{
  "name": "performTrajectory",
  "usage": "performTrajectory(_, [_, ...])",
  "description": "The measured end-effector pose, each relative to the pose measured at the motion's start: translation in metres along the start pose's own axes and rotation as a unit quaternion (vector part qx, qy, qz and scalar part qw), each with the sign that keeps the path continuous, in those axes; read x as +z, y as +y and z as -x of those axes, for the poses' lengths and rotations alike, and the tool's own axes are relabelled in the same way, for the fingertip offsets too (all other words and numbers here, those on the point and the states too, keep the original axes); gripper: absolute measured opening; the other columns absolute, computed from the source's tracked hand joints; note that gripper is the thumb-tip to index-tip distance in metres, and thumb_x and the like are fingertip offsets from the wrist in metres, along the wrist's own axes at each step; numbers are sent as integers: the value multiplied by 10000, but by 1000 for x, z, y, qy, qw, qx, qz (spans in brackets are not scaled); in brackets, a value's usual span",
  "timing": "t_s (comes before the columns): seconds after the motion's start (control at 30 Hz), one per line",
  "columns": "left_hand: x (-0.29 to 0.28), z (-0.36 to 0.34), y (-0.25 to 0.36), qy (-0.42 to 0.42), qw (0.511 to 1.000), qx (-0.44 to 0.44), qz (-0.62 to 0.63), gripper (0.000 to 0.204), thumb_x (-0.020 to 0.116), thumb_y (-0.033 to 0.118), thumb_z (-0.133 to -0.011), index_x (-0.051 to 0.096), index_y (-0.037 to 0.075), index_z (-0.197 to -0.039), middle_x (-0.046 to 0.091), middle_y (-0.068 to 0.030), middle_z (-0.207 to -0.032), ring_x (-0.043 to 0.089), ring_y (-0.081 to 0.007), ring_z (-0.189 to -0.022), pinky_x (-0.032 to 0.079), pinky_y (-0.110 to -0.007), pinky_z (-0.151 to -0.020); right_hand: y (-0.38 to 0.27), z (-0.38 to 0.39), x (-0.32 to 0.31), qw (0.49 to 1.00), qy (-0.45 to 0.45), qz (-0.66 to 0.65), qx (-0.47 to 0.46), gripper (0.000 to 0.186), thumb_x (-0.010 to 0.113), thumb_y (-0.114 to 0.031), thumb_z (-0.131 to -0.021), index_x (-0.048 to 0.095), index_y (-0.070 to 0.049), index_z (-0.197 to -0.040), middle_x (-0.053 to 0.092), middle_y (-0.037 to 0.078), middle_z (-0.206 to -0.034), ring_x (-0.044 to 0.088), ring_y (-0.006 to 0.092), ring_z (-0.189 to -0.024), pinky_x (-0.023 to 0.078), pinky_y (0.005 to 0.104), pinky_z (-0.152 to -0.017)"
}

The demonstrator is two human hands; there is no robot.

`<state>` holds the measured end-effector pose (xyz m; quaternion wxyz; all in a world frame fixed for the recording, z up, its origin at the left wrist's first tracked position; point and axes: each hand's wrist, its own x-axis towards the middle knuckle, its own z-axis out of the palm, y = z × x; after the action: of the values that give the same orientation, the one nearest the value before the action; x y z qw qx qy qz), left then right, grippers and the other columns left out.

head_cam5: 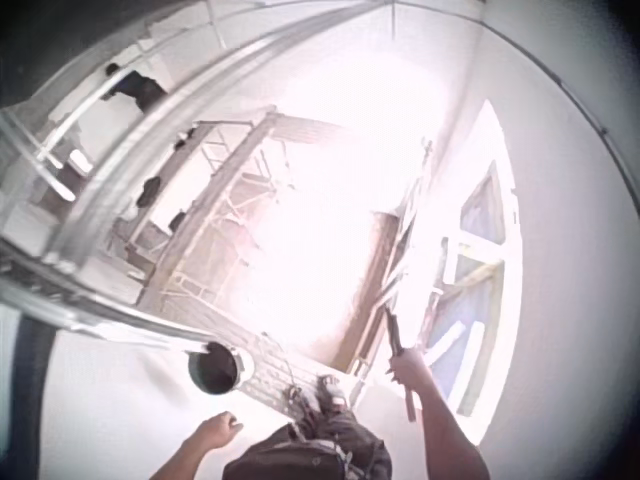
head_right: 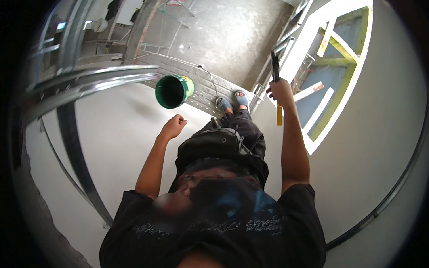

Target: The person positions a metal frame against a wall and uses a power drill to secure it. They then use a manual crimping tool to fasten the frame at multiple points along its length.

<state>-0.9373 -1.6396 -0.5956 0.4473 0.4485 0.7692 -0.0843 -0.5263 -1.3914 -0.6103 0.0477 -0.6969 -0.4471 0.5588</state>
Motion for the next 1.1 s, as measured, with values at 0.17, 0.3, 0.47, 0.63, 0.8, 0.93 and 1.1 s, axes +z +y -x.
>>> performTrajectory(0.17, [47, -45, -27, -36, 996, -59, 64, 405, 622, 391, -975, 624, 2, -1086, 706, -189, -1020, 684, -323, -966, 525, -396, -862, 156, -20, 39, 988, -41, 73, 127, 269, 673, -157, -872, 611, 67, -737, 624, 124, -612, 604, 229, -470, 458, 363, -418])
performTrajectory(0.3, [78, -88, -48, -70, 995, -72, 26, 413, 607, 399, -971, 621, 8, -1104, 705, -201, -1078, 677, -349, -1019, 518, -416, -902, 211, -1, 66, 972, -118, 52, 194, 244, 677, -159, -865, 592, 70, -868, 607, 103, -642, 588, 216, -485, 453, 362, -421])
performTrajectory(0.47, [116, -217, -121, -8, 986, -106, 129, 328, 629, 326, -943, 654, 10, -1030, 729, -186, -1014, 694, -338, -987, 526, -416, -891, 259, -11, 114, 963, -140, 26, 229, 273, 650, -185, -881, 593, 64, -975, 606, 88, -659, 592, 199, -493, 476, 354, -448])
performTrajectory(0.63, [128, -334, -230, 142, 963, -199, 113, 251, 630, 247, -908, 690, 20, -996, 736, -167, -991, 699, -329, -965, 534, -414, -882, 296, -14, 164, 974, -80, 57, 205, 339, 661, -249, -893, 590, 53, -1029, 672, 200, -807, 677, 339, -720, 523, 433, -644])
performTrajectory(0.8, [144, -421, -311, 225, 939, -238, 105, 285, 671, 206, -912, 671, 11, -1119, 718, -202, -1096, 688, -352, -1032, 527, -428, -927, 321, -35, 190, 975, -59, 35, 211, 329, 653, -250, -905, 596, 41, -1048, 680, 237, -884, 679, 389, -854, 513, 442, -742])
performTrajectory(0.93, [154, -495, -308, 240, 958, -155, 18, 475, 730, 241, -868, 613, -20, -1246, 679, -255, -1195, 635, -394, -1155, 501, -430, -973, 320, -58, 194, 961, -44, -4, 271, 250, 644, -218, -918, 609, -8, -1049, 603, 64, -721, 570, 162, -569, 461, 349, -543])
performTrajectory(1.1, [169, -555, -345, 203, 974, -87, 50, 437, 654, 276, -934, 631, -14, -1260, 692, -239, -1172, 667, -375, -1093, 535, -431, -915, 323, -103, 201, 955, -44, -3, 294, 264, 634, -235, -928, 608, -21, -1081, 565, 16, -706, 532, 109, -529, 436, 308, -498])
